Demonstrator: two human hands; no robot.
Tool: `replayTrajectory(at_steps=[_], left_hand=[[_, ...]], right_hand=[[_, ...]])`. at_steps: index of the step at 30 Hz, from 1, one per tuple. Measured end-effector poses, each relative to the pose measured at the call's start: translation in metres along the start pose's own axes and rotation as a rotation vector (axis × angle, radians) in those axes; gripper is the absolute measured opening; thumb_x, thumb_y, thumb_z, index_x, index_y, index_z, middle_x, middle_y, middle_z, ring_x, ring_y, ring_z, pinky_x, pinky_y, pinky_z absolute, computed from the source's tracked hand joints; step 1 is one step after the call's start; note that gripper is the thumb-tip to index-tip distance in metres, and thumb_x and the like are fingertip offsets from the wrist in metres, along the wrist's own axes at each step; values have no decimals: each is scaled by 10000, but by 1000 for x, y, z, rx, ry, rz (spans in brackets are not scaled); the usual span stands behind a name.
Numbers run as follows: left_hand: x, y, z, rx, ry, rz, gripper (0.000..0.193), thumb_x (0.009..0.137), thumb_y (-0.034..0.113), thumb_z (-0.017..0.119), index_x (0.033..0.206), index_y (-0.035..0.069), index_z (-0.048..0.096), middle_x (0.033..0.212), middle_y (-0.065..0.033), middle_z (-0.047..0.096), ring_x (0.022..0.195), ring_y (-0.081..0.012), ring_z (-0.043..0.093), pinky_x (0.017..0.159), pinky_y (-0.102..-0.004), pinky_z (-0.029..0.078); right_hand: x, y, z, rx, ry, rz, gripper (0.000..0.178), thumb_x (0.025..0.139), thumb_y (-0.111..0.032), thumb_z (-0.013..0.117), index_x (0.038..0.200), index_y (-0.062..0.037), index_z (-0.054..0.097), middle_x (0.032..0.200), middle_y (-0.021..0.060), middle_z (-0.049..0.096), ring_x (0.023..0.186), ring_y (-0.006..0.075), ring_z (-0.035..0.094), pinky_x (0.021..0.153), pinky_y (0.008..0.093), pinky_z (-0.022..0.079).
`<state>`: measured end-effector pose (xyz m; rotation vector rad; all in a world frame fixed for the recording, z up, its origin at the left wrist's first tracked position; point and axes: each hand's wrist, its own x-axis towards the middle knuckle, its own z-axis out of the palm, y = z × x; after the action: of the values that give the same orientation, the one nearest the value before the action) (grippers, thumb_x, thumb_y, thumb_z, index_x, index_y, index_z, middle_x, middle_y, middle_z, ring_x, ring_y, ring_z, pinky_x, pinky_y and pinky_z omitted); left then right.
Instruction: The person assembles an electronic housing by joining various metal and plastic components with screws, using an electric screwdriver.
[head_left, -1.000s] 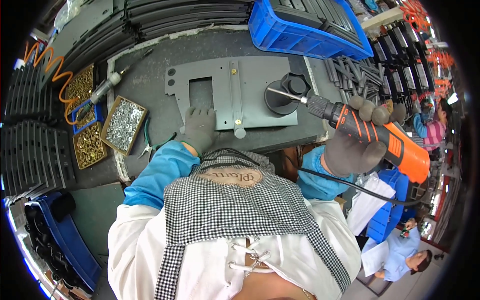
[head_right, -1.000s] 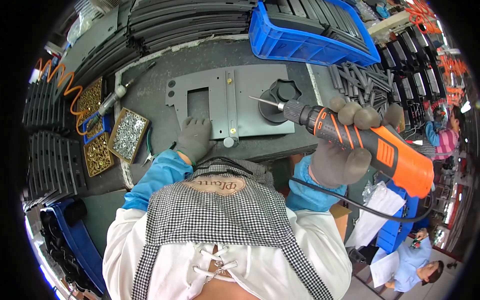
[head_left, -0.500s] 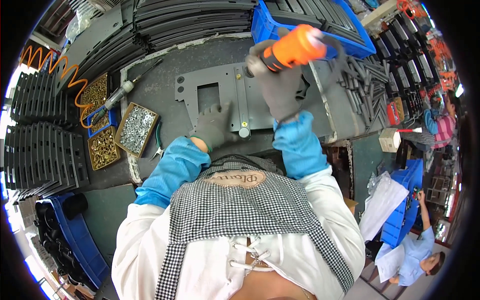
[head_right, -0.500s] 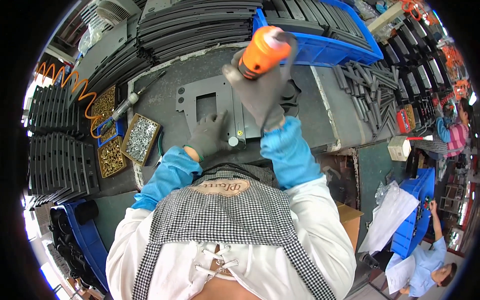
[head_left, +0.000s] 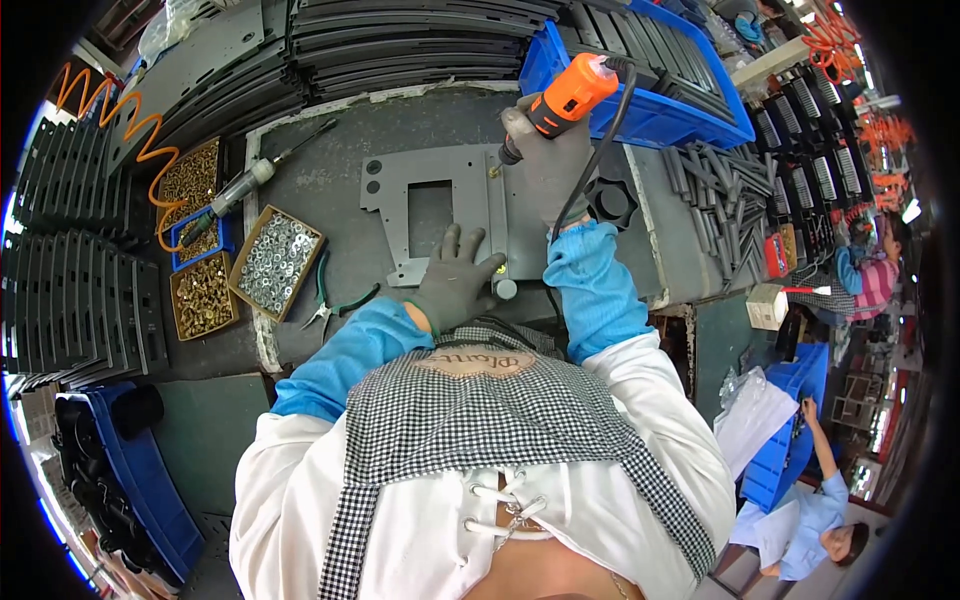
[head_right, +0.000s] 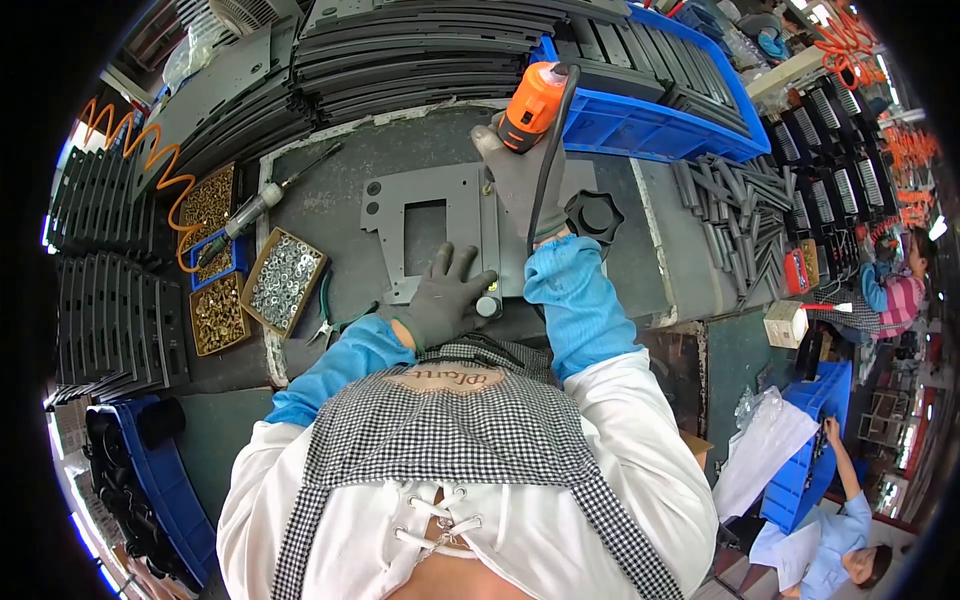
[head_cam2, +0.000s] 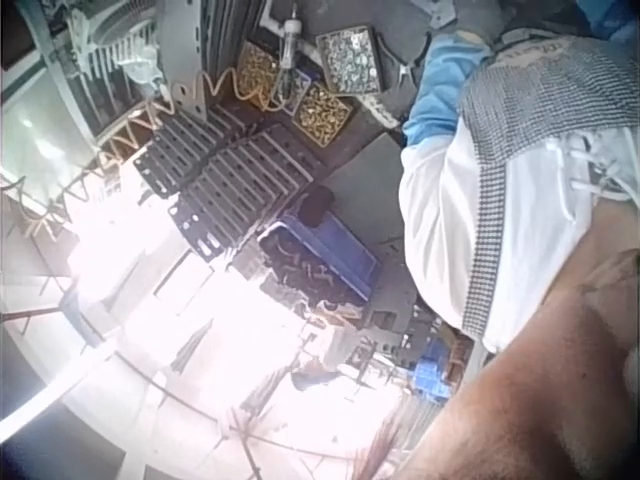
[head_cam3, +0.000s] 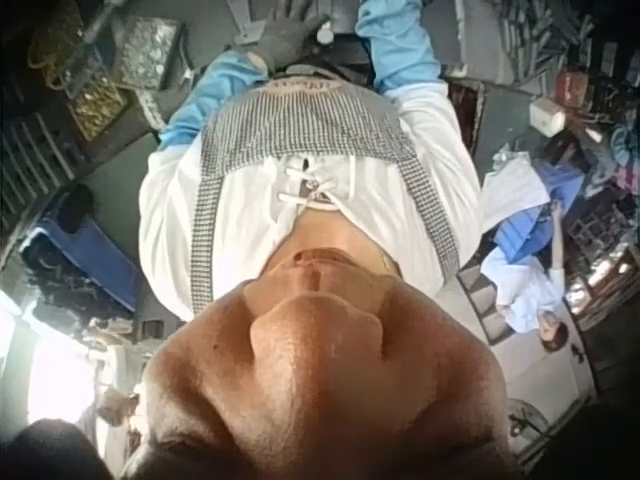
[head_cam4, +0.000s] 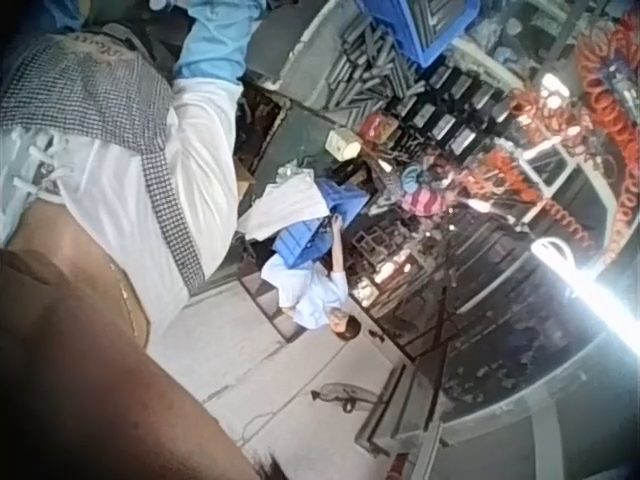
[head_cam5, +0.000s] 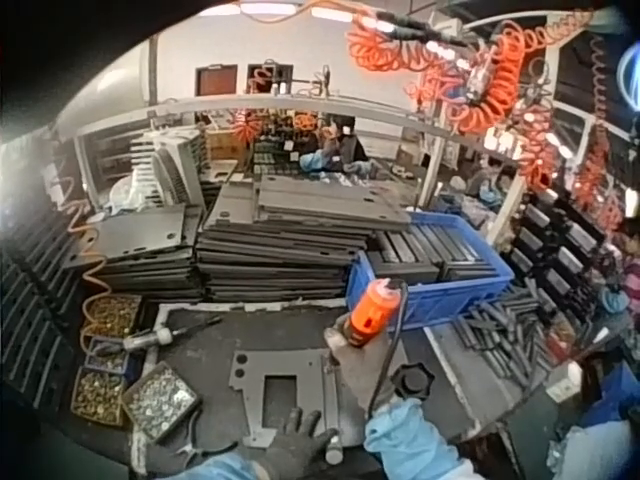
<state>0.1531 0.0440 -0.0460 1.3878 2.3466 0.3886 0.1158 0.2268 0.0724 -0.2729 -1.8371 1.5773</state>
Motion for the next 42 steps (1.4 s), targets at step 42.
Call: replayTrajectory(at_steps=[42], left_hand=[[1,-6,-45,-67,5,63,931,739,286,761,1556,100,355,1090,-230,667,975,-419,672,847,-492,534]], right_hand=[[-58,-102,-168,382,439,-543,442,1058,-231,510,1375,77,498,1190,129,654,1171,242,594,1136,430,387]])
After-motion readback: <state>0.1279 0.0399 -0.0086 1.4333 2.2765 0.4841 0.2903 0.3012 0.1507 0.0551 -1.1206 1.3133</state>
